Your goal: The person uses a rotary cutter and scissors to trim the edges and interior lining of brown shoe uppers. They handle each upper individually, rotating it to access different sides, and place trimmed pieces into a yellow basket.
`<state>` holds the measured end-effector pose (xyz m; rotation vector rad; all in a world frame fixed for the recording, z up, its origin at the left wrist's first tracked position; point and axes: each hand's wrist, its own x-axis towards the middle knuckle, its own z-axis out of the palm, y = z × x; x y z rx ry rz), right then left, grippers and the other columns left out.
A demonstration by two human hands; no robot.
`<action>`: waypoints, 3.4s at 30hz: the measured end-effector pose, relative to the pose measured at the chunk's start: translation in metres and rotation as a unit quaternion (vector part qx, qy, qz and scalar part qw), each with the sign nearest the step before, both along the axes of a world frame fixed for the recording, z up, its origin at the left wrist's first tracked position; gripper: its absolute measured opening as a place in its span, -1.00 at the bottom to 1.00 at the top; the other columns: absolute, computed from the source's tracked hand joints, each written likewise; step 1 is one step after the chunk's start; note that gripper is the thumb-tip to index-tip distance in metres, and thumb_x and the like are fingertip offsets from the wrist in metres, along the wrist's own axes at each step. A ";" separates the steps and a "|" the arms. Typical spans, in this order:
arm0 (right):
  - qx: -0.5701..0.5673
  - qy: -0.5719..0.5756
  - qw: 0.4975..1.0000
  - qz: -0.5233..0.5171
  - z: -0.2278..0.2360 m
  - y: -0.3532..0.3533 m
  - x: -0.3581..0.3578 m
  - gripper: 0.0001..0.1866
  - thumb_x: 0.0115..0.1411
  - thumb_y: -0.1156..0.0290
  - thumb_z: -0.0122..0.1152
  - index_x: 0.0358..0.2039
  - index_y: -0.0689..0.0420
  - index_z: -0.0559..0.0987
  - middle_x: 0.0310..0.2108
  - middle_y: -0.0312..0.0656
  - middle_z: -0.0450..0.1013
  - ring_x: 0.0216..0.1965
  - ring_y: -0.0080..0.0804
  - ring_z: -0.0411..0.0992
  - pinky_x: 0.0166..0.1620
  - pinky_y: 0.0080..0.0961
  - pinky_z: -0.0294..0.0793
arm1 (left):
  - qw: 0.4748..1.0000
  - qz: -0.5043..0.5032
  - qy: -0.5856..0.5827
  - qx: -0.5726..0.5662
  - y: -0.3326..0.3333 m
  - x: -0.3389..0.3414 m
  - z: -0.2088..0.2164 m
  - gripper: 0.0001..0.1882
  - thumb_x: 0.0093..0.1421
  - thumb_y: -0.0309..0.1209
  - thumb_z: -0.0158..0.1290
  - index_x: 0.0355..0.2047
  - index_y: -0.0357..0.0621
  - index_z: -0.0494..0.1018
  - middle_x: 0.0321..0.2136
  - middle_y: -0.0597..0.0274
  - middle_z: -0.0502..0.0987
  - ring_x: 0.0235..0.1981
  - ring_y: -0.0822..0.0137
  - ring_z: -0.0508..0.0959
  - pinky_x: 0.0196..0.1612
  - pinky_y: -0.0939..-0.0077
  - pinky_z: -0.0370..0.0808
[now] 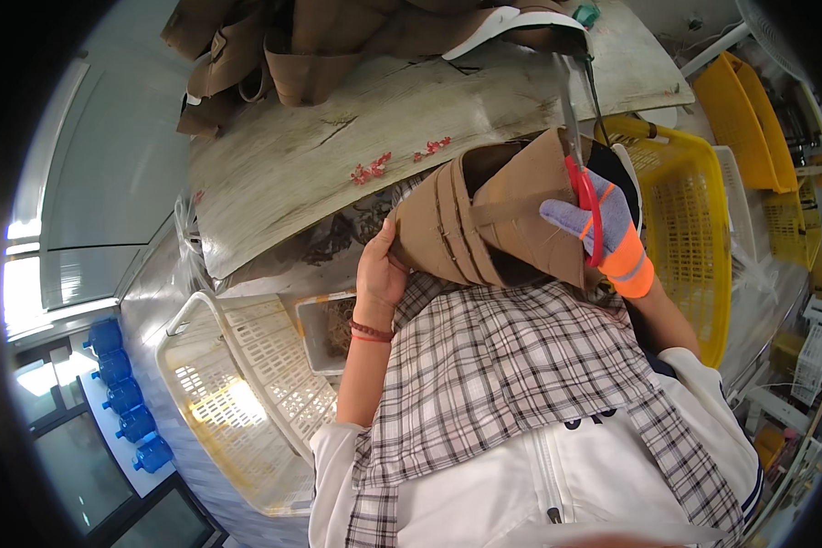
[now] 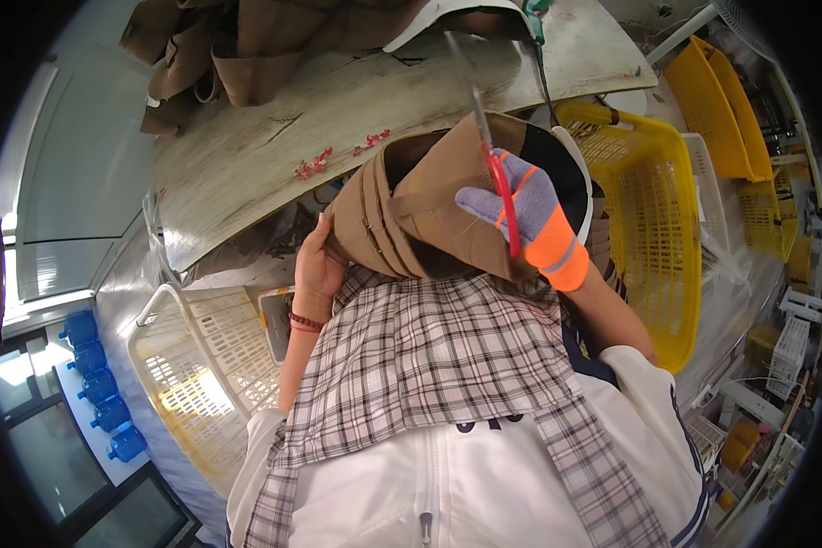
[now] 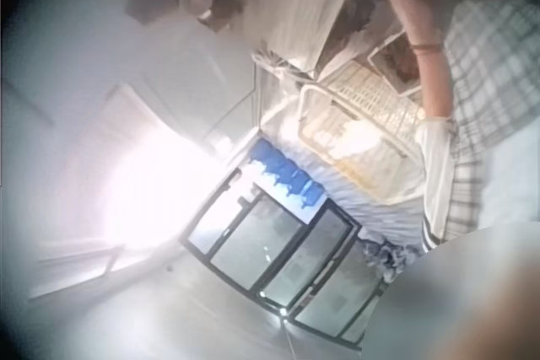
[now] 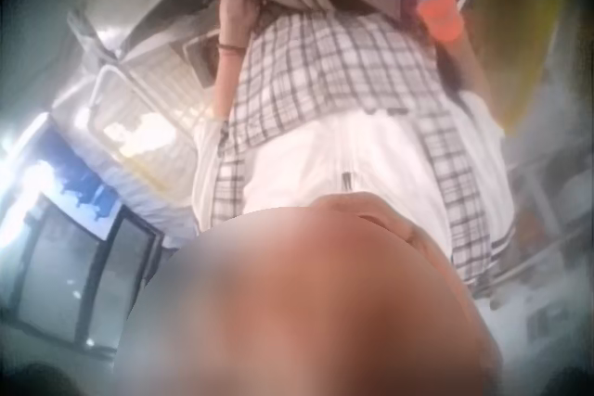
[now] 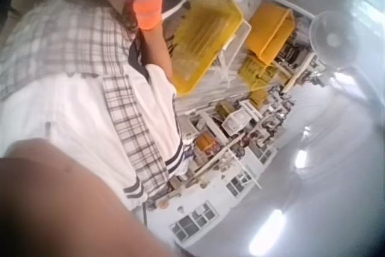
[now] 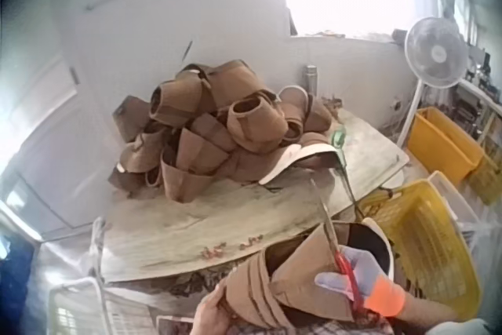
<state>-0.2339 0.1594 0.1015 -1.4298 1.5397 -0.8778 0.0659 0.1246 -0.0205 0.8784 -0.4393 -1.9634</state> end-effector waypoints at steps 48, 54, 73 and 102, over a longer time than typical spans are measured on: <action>0.054 -0.294 0.949 -0.100 -0.061 0.028 -0.006 -0.72 0.19 0.48 0.08 -0.06 0.18 0.41 -0.52 -0.22 0.46 -0.67 -0.60 0.32 -0.63 -0.67 0.30 | 0.499 0.227 -0.727 -0.412 -0.361 0.043 0.234 -0.37 -0.04 -0.18 0.28 0.03 -0.17 0.45 0.11 -0.21 0.33 0.15 -0.09 0.33 0.18 0.23 0.26; 0.048 -0.283 0.950 -0.121 -0.031 0.030 -0.019 -0.70 0.16 0.52 0.07 -0.06 0.16 0.41 -0.54 -0.27 0.42 -0.65 -0.62 0.30 -0.61 -0.72 0.26 | 0.781 0.376 -0.258 -0.427 -0.355 0.098 0.264 -0.54 0.12 -0.35 0.21 0.00 -0.27 0.43 -0.02 0.00 0.49 0.02 0.05 0.46 0.07 0.26 0.38; -0.400 0.458 0.777 0.161 0.095 -0.101 0.002 -0.59 -0.19 0.46 0.36 -0.26 0.17 0.46 -0.25 -0.07 0.43 -0.22 -0.08 0.40 -0.16 -0.28 0.43 | 0.958 0.129 0.237 -0.094 0.017 0.039 0.106 -0.58 0.30 -0.25 -0.06 0.15 0.01 0.32 0.21 -0.22 0.21 0.26 -0.10 0.18 0.29 -0.11 0.09; -0.304 0.584 0.709 0.251 0.029 -0.113 0.029 -0.42 -0.24 0.26 0.44 -0.13 0.13 0.51 -0.15 -0.14 0.43 -0.10 -0.24 0.39 0.03 -0.39 0.34 | 0.990 0.137 -0.040 -0.020 -0.017 -0.010 0.056 -0.69 0.18 -0.16 0.17 -0.15 0.02 0.42 -0.47 0.39 0.44 -0.63 0.47 0.30 -0.59 0.59 0.28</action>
